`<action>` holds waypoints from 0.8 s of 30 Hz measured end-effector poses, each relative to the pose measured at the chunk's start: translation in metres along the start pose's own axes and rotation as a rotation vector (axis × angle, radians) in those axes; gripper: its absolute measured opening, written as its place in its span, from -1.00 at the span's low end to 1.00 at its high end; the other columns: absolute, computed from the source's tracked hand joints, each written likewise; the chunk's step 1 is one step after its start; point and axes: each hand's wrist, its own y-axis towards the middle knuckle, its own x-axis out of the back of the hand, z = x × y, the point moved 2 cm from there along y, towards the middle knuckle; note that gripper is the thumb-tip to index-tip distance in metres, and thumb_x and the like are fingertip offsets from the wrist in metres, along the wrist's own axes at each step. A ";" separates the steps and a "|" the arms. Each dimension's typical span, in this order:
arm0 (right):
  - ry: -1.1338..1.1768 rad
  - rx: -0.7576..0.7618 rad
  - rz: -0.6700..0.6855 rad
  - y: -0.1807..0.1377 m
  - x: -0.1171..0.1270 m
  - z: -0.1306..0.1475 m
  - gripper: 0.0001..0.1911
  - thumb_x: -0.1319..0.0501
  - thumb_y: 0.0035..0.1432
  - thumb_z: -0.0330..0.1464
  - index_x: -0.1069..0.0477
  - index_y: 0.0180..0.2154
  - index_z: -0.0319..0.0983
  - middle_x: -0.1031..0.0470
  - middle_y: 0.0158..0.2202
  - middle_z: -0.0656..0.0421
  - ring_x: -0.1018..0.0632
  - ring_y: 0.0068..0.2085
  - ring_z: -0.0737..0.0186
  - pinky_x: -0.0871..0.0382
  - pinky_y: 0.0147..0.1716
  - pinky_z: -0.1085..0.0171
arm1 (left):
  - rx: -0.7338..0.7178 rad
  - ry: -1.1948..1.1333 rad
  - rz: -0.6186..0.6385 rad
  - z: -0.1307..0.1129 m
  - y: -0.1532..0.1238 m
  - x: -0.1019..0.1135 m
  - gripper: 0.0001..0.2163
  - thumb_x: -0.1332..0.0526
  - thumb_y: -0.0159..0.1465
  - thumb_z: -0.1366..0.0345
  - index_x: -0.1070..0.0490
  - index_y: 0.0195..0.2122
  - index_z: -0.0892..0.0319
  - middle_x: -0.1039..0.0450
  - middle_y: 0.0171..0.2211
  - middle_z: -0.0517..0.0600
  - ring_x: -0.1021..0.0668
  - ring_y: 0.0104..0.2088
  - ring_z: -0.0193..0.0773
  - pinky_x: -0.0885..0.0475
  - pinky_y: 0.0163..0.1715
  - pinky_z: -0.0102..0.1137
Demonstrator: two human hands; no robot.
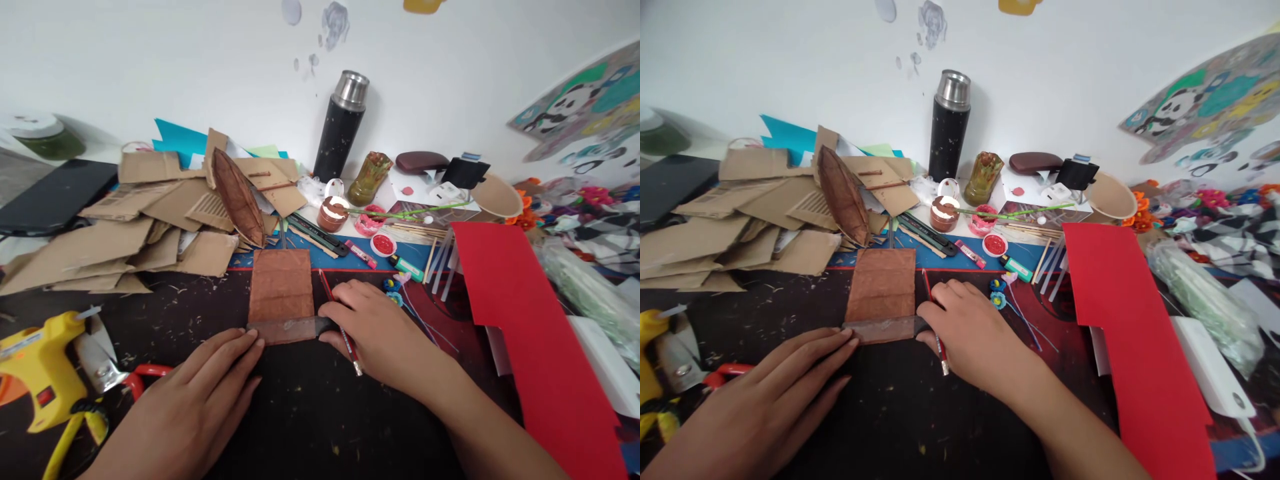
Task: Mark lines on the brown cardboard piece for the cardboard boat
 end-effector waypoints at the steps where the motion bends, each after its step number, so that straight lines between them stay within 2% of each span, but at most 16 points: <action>1: 0.005 0.001 -0.003 0.000 0.000 0.000 -0.85 -0.46 0.51 -0.34 -0.65 0.03 -0.24 -0.64 0.00 -0.02 -0.61 0.04 -0.14 -0.51 0.07 -0.05 | 0.011 -0.012 0.002 0.000 -0.001 -0.001 -0.62 -0.07 0.65 0.36 -0.69 0.21 0.25 -0.73 0.19 0.18 -0.70 0.20 0.03 -0.67 0.20 -0.14; 6: 0.026 0.007 -0.021 0.000 -0.001 -0.001 -0.85 -0.47 0.49 -0.35 -0.65 0.03 -0.23 -0.64 -0.02 0.00 -0.60 0.03 -0.12 -0.51 0.05 -0.02 | 0.027 -0.032 0.012 -0.001 -0.002 -0.002 -0.62 -0.08 0.65 0.35 -0.67 0.26 0.23 -0.74 0.20 0.16 -0.70 0.21 0.01 -0.66 0.22 -0.15; 9: 0.028 0.011 -0.042 0.000 -0.001 -0.002 -0.87 -0.47 0.49 -0.35 -0.65 0.01 -0.22 -0.64 -0.03 0.01 -0.59 0.00 -0.09 -0.50 0.02 0.02 | 0.015 -0.020 0.011 -0.002 0.002 0.001 -0.63 -0.08 0.64 0.38 -0.68 0.22 0.23 -0.74 0.19 0.15 -0.70 0.21 0.00 -0.65 0.23 -0.16; 12: 0.029 0.015 -0.055 0.000 -0.001 -0.003 -0.90 -0.46 0.50 -0.36 -0.65 -0.01 -0.22 -0.63 -0.04 0.02 -0.59 -0.01 -0.07 -0.48 0.01 0.03 | -0.009 0.021 -0.011 -0.002 0.006 0.003 -0.64 -0.08 0.63 0.41 -0.69 0.17 0.32 -0.76 0.13 0.19 -0.71 0.16 0.04 -0.66 0.18 -0.15; 15: 0.045 0.018 -0.049 0.000 -0.001 -0.003 -0.90 -0.45 0.50 -0.37 -0.65 0.00 -0.22 -0.63 -0.05 0.02 -0.59 -0.01 -0.08 -0.48 0.02 0.02 | -0.006 0.015 -0.014 -0.003 0.007 0.003 -0.65 -0.09 0.63 0.41 -0.68 0.18 0.36 -0.76 0.11 0.21 -0.71 0.16 0.06 -0.66 0.18 -0.14; 19: 0.061 0.015 -0.022 0.001 0.000 -0.004 -0.90 -0.44 0.50 -0.38 -0.65 0.00 -0.23 -0.62 -0.05 0.02 -0.59 -0.01 -0.09 -0.47 0.02 0.02 | 0.045 -0.036 -0.014 -0.003 0.005 0.000 -0.64 -0.09 0.65 0.38 -0.68 0.21 0.28 -0.75 0.14 0.16 -0.69 0.21 0.02 -0.65 0.22 -0.14; 24: 0.080 0.013 -0.004 0.001 0.003 -0.005 -0.90 -0.44 0.51 -0.38 -0.64 0.01 -0.24 -0.61 -0.05 0.02 -0.59 -0.02 -0.08 -0.45 0.01 0.04 | 0.025 0.001 -0.020 -0.005 0.006 0.000 -0.65 -0.09 0.66 0.39 -0.69 0.17 0.34 -0.76 0.10 0.19 -0.71 0.15 0.04 -0.67 0.17 -0.13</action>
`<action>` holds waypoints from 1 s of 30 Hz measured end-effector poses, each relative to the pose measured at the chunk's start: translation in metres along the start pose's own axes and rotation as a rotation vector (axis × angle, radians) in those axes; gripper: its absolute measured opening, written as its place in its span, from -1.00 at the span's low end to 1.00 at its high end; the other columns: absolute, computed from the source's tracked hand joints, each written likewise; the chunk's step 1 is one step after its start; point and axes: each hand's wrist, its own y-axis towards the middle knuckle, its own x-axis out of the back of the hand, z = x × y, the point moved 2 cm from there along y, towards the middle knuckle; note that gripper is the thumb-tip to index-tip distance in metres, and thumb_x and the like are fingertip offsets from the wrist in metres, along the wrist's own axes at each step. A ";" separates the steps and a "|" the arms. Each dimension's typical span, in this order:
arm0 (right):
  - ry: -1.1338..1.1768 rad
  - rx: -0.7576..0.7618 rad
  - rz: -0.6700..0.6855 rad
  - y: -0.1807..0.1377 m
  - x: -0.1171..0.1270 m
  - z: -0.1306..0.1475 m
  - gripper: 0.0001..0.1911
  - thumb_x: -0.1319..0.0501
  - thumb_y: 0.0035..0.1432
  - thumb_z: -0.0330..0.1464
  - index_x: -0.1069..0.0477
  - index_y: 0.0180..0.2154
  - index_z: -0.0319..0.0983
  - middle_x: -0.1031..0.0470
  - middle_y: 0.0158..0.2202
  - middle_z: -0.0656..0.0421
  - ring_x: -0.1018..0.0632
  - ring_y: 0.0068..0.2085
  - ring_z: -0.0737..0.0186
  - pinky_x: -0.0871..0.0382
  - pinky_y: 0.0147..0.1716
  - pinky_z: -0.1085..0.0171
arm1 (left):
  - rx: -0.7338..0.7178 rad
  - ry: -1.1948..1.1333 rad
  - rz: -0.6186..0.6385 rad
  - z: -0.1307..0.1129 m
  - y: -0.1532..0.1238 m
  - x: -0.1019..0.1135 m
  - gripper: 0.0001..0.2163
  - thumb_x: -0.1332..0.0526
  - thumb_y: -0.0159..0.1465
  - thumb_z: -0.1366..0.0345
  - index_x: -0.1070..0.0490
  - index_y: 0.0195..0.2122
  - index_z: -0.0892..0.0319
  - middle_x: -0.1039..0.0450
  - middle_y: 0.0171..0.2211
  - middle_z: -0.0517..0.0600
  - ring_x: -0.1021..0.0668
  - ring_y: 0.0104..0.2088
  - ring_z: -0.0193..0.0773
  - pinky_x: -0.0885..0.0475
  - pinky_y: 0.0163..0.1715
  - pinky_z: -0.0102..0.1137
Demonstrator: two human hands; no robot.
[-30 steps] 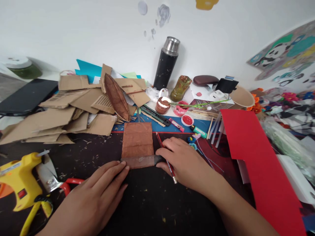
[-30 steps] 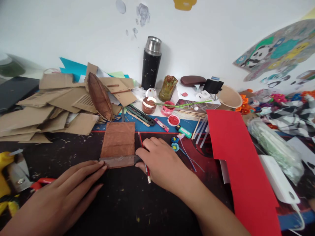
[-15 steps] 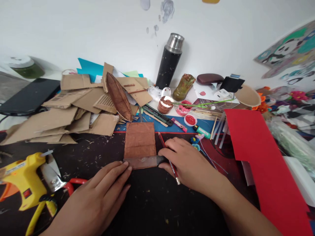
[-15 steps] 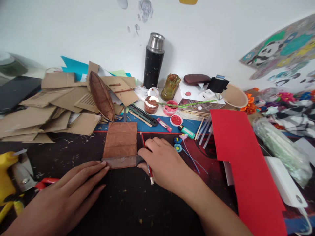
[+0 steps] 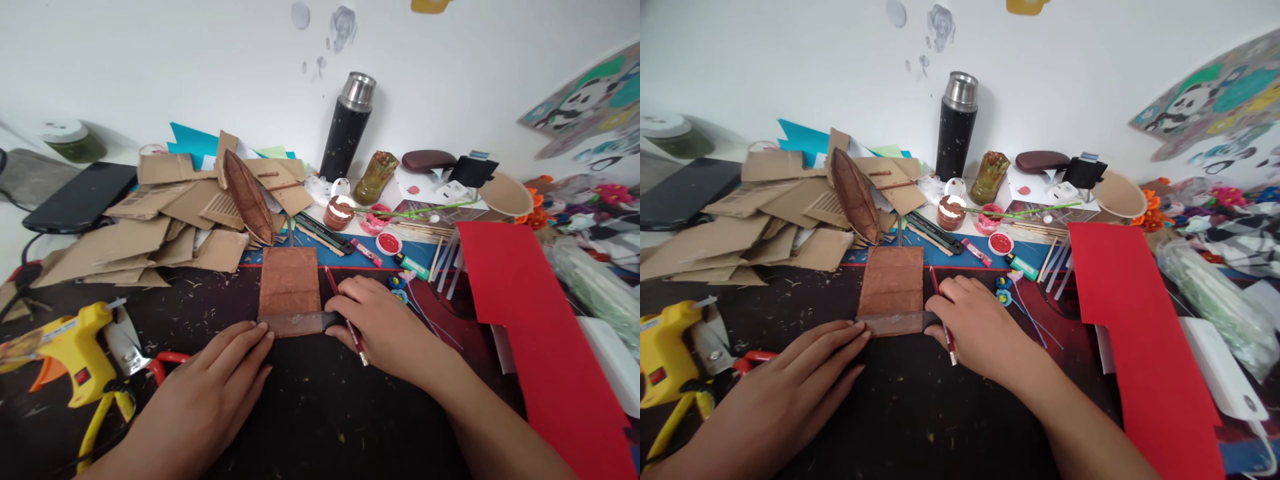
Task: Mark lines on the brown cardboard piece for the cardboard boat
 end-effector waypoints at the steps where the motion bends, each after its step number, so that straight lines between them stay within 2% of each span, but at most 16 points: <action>1: 0.001 -0.001 0.002 0.000 0.000 0.000 -0.90 -0.44 0.51 -0.38 -0.64 0.00 -0.24 -0.61 -0.06 0.02 -0.58 -0.02 -0.08 -0.45 0.01 0.04 | 0.001 -0.001 0.003 0.000 0.000 0.000 -0.65 -0.09 0.66 0.39 -0.69 0.17 0.34 -0.76 0.09 0.19 -0.71 0.15 0.04 -0.67 0.17 -0.13; 9: -0.030 -0.005 -0.003 0.000 -0.005 0.001 -0.91 -0.42 0.52 -0.37 -0.63 -0.01 -0.25 -0.59 -0.05 -0.01 -0.57 0.00 -0.10 -0.45 0.01 0.02 | -0.012 -0.001 0.019 0.003 -0.002 0.000 -0.61 -0.05 0.67 0.33 -0.71 0.18 0.25 -0.77 0.12 0.16 -0.71 0.18 0.04 -0.68 0.19 -0.13; 14: -0.040 -0.005 -0.009 0.000 -0.004 0.003 -0.92 -0.41 0.54 -0.36 -0.62 -0.02 -0.24 -0.59 -0.05 0.01 -0.56 -0.01 -0.06 -0.45 0.00 0.05 | -0.030 0.024 -0.008 0.003 0.002 0.002 -0.60 -0.04 0.68 0.32 -0.71 0.16 0.31 -0.77 0.08 0.20 -0.73 0.12 0.07 -0.71 0.12 -0.12; 19: -0.050 -0.014 0.010 0.001 -0.003 0.004 -0.90 -0.44 0.52 -0.36 -0.64 -0.02 -0.25 -0.59 -0.05 0.00 -0.56 -0.01 -0.07 -0.45 0.01 0.04 | 0.006 -0.004 -0.024 0.002 0.002 0.000 -0.62 -0.06 0.68 0.31 -0.70 0.18 0.27 -0.77 0.08 0.18 -0.73 0.12 0.05 -0.70 0.13 -0.12; 30: -0.049 -0.004 -0.001 0.001 -0.003 0.004 -0.88 -0.46 0.51 -0.35 -0.63 -0.03 -0.26 -0.59 -0.07 0.00 -0.55 -0.01 -0.07 -0.42 0.00 0.05 | -0.034 0.019 -0.030 0.003 0.004 0.001 -0.58 -0.03 0.69 0.29 -0.70 0.15 0.32 -0.77 0.05 0.23 -0.74 0.08 0.07 -0.72 0.07 -0.10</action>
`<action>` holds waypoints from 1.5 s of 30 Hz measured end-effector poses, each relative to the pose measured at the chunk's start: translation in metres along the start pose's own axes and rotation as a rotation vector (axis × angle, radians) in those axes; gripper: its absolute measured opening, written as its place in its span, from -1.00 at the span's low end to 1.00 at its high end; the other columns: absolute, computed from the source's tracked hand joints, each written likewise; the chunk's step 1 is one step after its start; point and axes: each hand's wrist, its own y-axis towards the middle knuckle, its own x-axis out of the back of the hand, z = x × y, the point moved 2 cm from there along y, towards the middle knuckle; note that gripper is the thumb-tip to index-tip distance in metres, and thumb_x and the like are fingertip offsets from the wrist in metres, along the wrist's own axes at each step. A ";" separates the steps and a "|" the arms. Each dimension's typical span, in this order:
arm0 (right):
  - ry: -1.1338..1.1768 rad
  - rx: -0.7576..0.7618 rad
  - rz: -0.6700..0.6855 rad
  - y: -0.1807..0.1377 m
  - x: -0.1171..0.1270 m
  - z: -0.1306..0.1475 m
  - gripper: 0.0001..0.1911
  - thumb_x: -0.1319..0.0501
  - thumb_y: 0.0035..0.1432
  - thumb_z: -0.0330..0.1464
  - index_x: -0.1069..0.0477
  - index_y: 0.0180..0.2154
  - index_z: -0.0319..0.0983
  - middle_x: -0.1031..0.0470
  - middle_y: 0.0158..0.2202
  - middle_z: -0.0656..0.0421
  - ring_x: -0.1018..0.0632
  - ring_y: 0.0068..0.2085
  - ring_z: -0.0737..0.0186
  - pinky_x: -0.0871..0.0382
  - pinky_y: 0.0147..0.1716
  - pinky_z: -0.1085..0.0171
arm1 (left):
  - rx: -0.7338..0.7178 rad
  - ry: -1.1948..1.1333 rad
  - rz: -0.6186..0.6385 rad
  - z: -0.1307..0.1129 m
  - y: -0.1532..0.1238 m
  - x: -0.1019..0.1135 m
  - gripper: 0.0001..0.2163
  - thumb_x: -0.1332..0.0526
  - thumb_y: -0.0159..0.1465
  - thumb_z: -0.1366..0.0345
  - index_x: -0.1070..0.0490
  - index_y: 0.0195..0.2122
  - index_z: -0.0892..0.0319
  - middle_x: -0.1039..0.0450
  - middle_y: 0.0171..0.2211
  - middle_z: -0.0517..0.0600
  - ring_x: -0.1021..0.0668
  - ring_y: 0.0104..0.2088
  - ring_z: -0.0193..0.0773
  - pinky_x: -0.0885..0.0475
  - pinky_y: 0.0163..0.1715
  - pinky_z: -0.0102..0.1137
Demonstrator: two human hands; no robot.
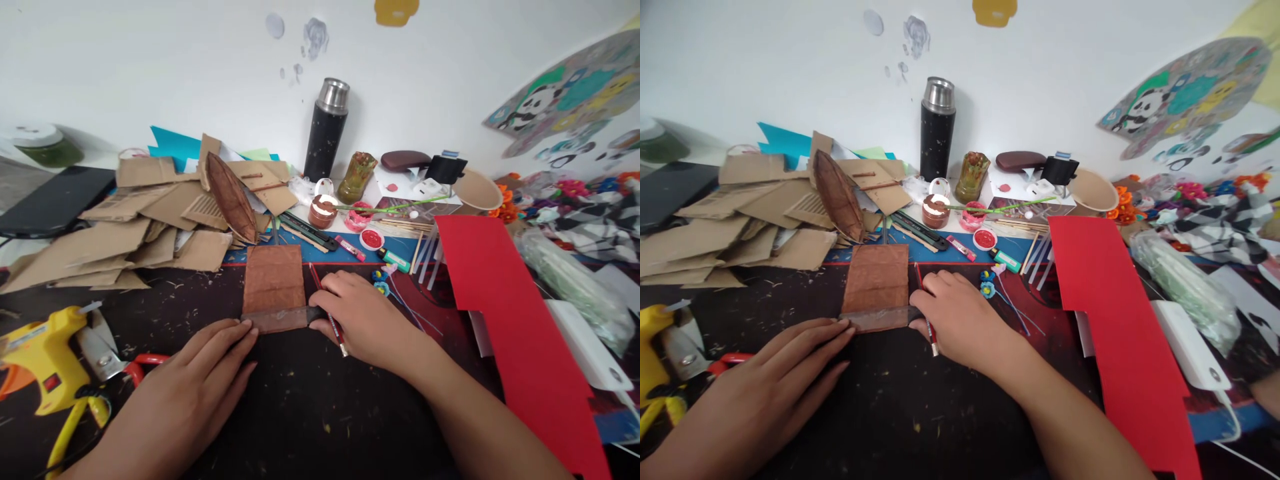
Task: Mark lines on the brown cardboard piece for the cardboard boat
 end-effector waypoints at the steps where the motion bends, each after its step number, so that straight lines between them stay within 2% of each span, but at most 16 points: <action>1: 0.002 0.000 -0.002 0.000 0.000 0.000 -0.89 -0.46 0.51 -0.35 -0.63 -0.03 -0.26 -0.59 -0.07 0.00 -0.55 -0.02 -0.07 -0.42 0.00 0.05 | -0.005 0.003 0.002 0.001 0.000 0.000 -0.58 -0.03 0.69 0.28 -0.70 0.15 0.31 -0.77 0.05 0.22 -0.74 0.08 0.07 -0.73 0.07 -0.10; 6: 0.016 -0.013 0.015 0.001 0.001 0.000 -0.88 -0.47 0.51 -0.34 -0.63 -0.03 -0.26 -0.59 -0.06 0.01 -0.55 0.00 -0.07 -0.42 0.03 0.05 | -0.003 0.013 0.019 0.003 -0.001 -0.002 -0.57 -0.01 0.69 0.25 -0.70 0.17 0.25 -0.77 0.08 0.19 -0.74 0.10 0.07 -0.73 0.08 -0.09; 13: 0.044 -0.009 0.033 0.000 0.004 -0.003 -0.86 -0.47 0.52 -0.32 -0.64 -0.02 -0.25 -0.60 -0.04 0.00 -0.56 0.02 -0.06 -0.41 0.06 0.05 | 0.040 -0.025 0.019 0.002 -0.002 -0.001 -0.57 -0.03 0.70 0.22 -0.65 0.21 0.34 -0.76 0.07 0.23 -0.74 0.09 0.09 -0.70 0.08 -0.08; 26: 0.045 -0.013 0.016 0.000 -0.001 -0.003 -0.87 -0.44 0.54 -0.31 -0.62 -0.03 -0.24 -0.58 -0.05 0.01 -0.53 0.01 -0.06 -0.38 0.04 0.05 | 0.112 -0.141 0.056 0.004 -0.012 -0.004 -0.59 -0.09 0.70 0.14 -0.60 0.36 0.16 -0.75 0.14 0.14 -0.74 0.15 0.06 -0.72 0.16 -0.04; 33: 0.046 -0.013 -0.006 -0.001 -0.001 -0.003 -0.89 -0.43 0.54 -0.32 -0.61 -0.04 -0.22 -0.58 -0.06 0.02 -0.52 -0.01 -0.05 -0.36 0.00 0.07 | 0.116 -0.138 0.042 0.001 -0.011 -0.005 -0.61 -0.07 0.68 0.20 -0.62 0.32 0.16 -0.75 0.16 0.16 -0.72 0.20 0.12 -0.69 0.20 0.03; 38: 0.029 -0.010 -0.008 -0.001 -0.001 -0.001 -0.88 -0.43 0.54 -0.32 -0.61 -0.04 -0.24 -0.57 -0.05 0.00 -0.52 -0.01 -0.06 -0.35 -0.01 0.07 | 0.083 -0.100 0.046 0.002 -0.009 -0.003 -0.63 -0.08 0.68 0.21 -0.60 0.28 0.24 -0.75 0.13 0.17 -0.73 0.12 0.12 -0.68 0.13 0.00; 45: 0.012 -0.011 -0.011 -0.001 -0.001 0.000 -0.89 -0.43 0.54 -0.33 -0.61 -0.04 -0.25 -0.57 -0.06 0.01 -0.51 -0.03 -0.05 -0.34 -0.03 0.07 | 0.082 -0.067 0.052 0.000 -0.006 -0.002 -0.63 -0.04 0.70 0.21 -0.56 0.29 0.23 -0.75 0.12 0.17 -0.73 0.12 0.10 -0.69 0.12 0.01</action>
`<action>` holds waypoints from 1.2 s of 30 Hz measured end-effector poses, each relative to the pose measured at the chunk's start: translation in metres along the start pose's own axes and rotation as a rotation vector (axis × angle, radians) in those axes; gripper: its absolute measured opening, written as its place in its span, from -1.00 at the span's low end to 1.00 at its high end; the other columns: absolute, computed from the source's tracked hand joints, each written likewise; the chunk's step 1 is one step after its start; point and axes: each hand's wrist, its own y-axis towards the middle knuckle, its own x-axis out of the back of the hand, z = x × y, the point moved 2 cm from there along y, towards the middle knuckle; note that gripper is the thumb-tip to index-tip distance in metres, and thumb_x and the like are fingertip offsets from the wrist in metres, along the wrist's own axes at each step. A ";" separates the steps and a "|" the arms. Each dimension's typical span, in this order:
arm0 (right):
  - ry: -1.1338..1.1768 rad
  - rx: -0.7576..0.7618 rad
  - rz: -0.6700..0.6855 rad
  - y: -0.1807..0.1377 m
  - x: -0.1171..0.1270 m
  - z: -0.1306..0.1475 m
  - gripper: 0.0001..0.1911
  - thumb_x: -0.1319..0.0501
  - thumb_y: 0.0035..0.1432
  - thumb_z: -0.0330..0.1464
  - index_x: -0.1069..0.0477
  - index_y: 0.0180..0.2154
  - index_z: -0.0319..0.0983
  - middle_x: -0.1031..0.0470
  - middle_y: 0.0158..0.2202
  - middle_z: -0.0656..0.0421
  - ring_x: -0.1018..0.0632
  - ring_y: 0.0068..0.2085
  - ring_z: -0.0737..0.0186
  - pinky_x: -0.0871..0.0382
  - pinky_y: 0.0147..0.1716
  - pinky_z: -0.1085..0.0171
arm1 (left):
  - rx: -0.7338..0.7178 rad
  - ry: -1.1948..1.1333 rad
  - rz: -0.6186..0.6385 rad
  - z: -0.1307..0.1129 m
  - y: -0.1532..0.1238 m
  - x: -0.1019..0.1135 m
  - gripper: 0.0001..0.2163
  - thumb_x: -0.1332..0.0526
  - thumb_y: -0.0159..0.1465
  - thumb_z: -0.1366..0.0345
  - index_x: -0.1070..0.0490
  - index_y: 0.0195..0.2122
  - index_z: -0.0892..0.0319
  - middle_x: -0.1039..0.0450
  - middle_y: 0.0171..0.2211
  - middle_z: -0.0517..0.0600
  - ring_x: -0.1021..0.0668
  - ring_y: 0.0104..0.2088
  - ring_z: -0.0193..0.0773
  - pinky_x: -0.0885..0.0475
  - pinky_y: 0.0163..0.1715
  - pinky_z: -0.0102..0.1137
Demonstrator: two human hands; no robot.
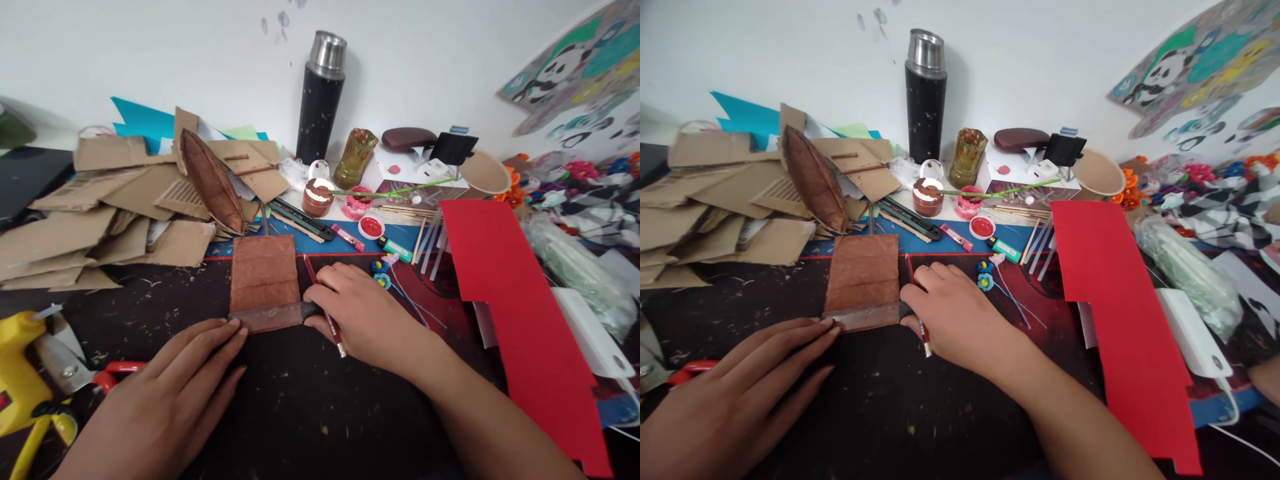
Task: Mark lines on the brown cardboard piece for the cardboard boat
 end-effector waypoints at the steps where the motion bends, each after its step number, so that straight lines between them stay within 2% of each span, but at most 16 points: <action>1: 0.000 0.003 -0.003 0.000 0.000 0.000 -0.89 -0.43 0.54 -0.33 -0.61 -0.04 -0.24 -0.57 -0.06 0.01 -0.51 -0.03 -0.05 -0.34 -0.03 0.07 | 0.007 -0.004 0.002 0.000 -0.001 0.000 -0.63 -0.04 0.70 0.20 -0.56 0.29 0.22 -0.75 0.13 0.16 -0.74 0.12 0.10 -0.69 0.13 0.01; 19: -0.005 0.006 -0.003 0.000 0.001 0.002 -0.93 -0.39 0.55 -0.36 -0.59 -0.04 -0.24 -0.58 -0.08 0.01 -0.51 -0.03 -0.05 -0.34 -0.02 0.07 | 0.006 -0.035 -0.001 0.003 -0.001 0.000 -0.61 -0.08 0.69 0.20 -0.61 0.28 0.26 -0.75 0.12 0.18 -0.74 0.11 0.11 -0.70 0.10 -0.01; 26: -0.008 0.004 -0.009 0.000 0.000 0.002 -0.93 -0.41 0.54 -0.36 -0.58 -0.08 -0.22 -0.57 -0.09 0.04 -0.51 -0.05 -0.02 -0.34 -0.05 0.08 | 0.015 -0.036 -0.019 0.003 -0.003 -0.001 -0.58 -0.04 0.70 0.17 -0.65 0.31 0.14 -0.76 0.13 0.14 -0.75 0.13 0.08 -0.72 0.13 -0.04; 30: -0.001 0.012 -0.017 0.000 -0.001 0.000 -0.91 -0.42 0.54 -0.35 -0.58 -0.09 -0.21 -0.57 -0.09 0.04 -0.51 -0.05 -0.02 -0.35 -0.05 0.09 | 0.017 -0.066 0.012 0.007 -0.005 0.001 -0.62 -0.10 0.69 0.16 -0.62 0.33 0.13 -0.77 0.15 0.09 -0.76 0.12 0.02 -0.72 0.14 -0.10; 36: -0.012 0.019 0.018 -0.001 0.005 -0.004 -0.92 -0.40 0.56 -0.36 -0.59 -0.06 -0.24 -0.61 -0.09 0.03 -0.55 -0.04 -0.02 -0.39 -0.01 0.08 | 0.077 -0.099 -0.055 0.007 0.000 0.009 -0.63 -0.18 0.64 0.24 -0.54 0.39 0.09 -0.75 0.20 0.08 -0.76 0.12 -0.01 -0.69 0.17 -0.12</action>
